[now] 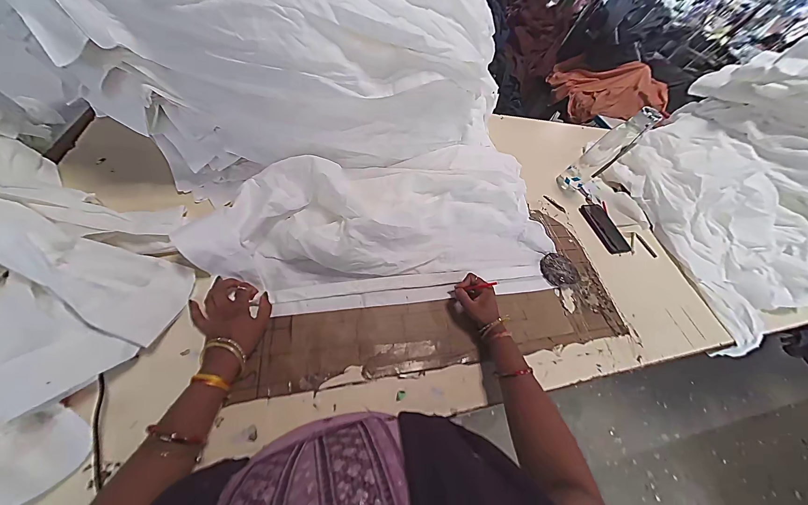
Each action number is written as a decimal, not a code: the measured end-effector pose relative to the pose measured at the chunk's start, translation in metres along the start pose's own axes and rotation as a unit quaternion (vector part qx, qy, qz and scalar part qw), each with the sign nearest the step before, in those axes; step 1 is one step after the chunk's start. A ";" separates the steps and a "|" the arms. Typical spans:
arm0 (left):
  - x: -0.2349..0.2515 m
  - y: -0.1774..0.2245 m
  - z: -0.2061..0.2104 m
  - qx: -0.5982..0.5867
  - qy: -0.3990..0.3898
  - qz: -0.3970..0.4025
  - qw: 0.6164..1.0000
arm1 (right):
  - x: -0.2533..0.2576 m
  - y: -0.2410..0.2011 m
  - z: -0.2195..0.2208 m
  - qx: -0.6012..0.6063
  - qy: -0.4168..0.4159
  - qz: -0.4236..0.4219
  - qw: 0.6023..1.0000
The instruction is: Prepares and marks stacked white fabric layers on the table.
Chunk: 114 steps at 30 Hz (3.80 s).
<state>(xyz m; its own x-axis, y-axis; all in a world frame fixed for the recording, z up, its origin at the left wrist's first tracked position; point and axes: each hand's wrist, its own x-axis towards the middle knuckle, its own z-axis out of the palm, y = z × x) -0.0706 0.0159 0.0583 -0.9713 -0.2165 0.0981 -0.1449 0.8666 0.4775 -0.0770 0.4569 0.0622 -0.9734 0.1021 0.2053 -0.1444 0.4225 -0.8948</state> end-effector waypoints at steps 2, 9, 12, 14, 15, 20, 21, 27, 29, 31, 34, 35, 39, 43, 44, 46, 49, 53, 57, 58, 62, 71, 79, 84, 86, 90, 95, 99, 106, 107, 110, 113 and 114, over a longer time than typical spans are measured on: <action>-0.001 0.000 0.001 -0.001 0.004 0.004 1.000 | -0.002 0.001 -0.001 0.031 0.003 0.002 1.000; -0.001 0.001 -0.001 0.002 -0.001 0.005 1.000 | 0.018 -0.001 0.008 0.074 0.079 -0.006 0.994; 0.000 0.000 0.000 0.007 0.007 0.006 1.000 | 0.026 0.004 0.009 0.043 0.051 -0.002 0.998; -0.001 0.000 0.000 0.006 0.005 0.003 1.000 | 0.027 0.006 0.008 0.020 0.032 -0.001 0.999; -0.001 0.001 0.000 0.006 0.005 0.004 1.000 | 0.027 0.007 0.008 0.005 0.025 -0.005 1.000; 0.000 0.004 -0.003 0.009 -0.007 -0.001 1.000 | 0.028 0.006 0.008 -0.017 0.018 -0.013 1.000; -0.001 0.003 -0.002 0.008 -0.005 -0.002 1.000 | 0.027 0.006 0.007 0.022 0.026 -0.003 0.999; 0.000 0.000 0.001 -0.003 0.005 0.004 1.000 | 0.005 0.008 -0.037 0.233 0.218 0.055 0.946; 0.000 -0.001 0.001 -0.001 0.006 0.008 1.000 | 0.000 0.021 -0.059 0.170 0.198 0.067 0.963; -0.001 -0.002 0.002 -0.004 0.014 0.017 1.000 | -0.001 0.028 -0.069 0.089 0.160 0.058 0.981; -0.001 -0.004 0.003 0.000 0.016 0.021 1.000 | 0.001 0.031 -0.067 0.052 0.143 0.042 0.988; -0.001 -0.005 0.003 0.000 0.016 0.026 1.000 | 0.000 0.031 -0.066 0.044 0.141 0.041 0.988; -0.001 -0.005 0.004 -0.003 0.023 0.034 0.999 | 0.002 0.033 -0.065 -0.019 0.129 0.021 0.991; -0.002 -0.004 0.003 -0.009 0.020 0.031 0.999 | 0.002 0.031 -0.063 -0.045 0.131 0.023 0.990; -0.002 -0.004 0.003 -0.006 0.018 0.028 0.999 | 0.002 0.032 -0.064 -0.037 0.131 0.025 0.990; -0.002 -0.004 0.003 -0.006 0.016 0.026 0.999 | 0.000 0.034 -0.063 -0.006 0.143 0.015 0.990; 0.000 -0.006 0.005 -0.007 0.035 0.037 0.999 | 0.006 0.032 -0.058 -0.005 0.193 -0.026 0.981; -0.001 -0.004 0.003 -0.011 0.023 0.028 0.999 | 0.026 0.033 -0.058 -0.040 0.171 -0.002 0.984; -0.001 -0.003 0.002 -0.009 0.020 0.022 1.000 | 0.032 0.029 -0.058 -0.050 0.136 0.034 0.989; -0.001 -0.003 0.002 -0.010 0.021 0.021 1.000 | 0.032 0.029 -0.059 -0.067 0.127 0.034 0.989; -0.001 -0.001 0.002 -0.015 0.021 0.023 0.999 | 0.033 0.031 -0.058 -0.091 0.113 0.022 0.989; 0.000 -0.006 0.005 -0.017 0.020 0.017 1.000 | 0.005 0.049 -0.118 0.032 0.313 0.109 0.943; 0.000 -0.008 0.006 -0.006 0.008 0.013 1.000 | 0.012 0.056 -0.130 -0.102 0.237 0.134 0.957; -0.001 -0.006 0.005 -0.012 0.016 0.017 1.000 | 0.013 0.056 -0.132 -0.169 0.207 0.133 0.954; -0.001 -0.007 0.007 -0.011 0.022 0.022 0.999 | 0.012 0.053 -0.132 -0.165 0.211 0.145 0.952; 0.000 -0.007 0.006 -0.011 0.022 0.023 0.999 | 0.014 0.055 -0.129 -0.073 0.267 0.102 0.956; 0.001 -0.009 0.006 0.001 0.011 0.026 1.000 | 0.034 0.053 -0.127 -0.124 0.221 0.118 0.960; 0.002 -0.013 0.009 0.003 0.017 0.022 1.000 | 0.040 0.048 -0.127 -0.162 0.198 0.129 0.958; 0.001 -0.013 0.010 -0.006 0.028 0.021 0.999 | 0.040 0.054 -0.130 -0.164 0.203 0.125 0.957; 0.001 -0.013 0.010 -0.006 0.029 0.019 0.999 | 0.037 0.054 -0.130 -0.132 0.235 0.120 0.955; 0.000 -0.012 0.010 -0.010 0.033 0.018 0.999 | 0.031 0.050 -0.137 -0.076 0.377 0.054 0.922; 0.001 -0.015 0.009 -0.020 0.027 0.023 0.999 | 0.038 0.050 -0.151 -0.222 0.371 0.022 0.901; 0.002 -0.016 0.009 -0.022 0.026 0.025 0.999 | 0.042 0.054 -0.155 -0.300 0.321 0.033 0.898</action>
<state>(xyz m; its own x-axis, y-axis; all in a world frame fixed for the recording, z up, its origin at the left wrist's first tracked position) -0.0719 0.0055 0.0425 -0.9657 -0.1978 0.1679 -0.0872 0.8569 0.5081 -0.0986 0.6231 0.0841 -0.6458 0.5608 0.5181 0.2195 0.7863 -0.5775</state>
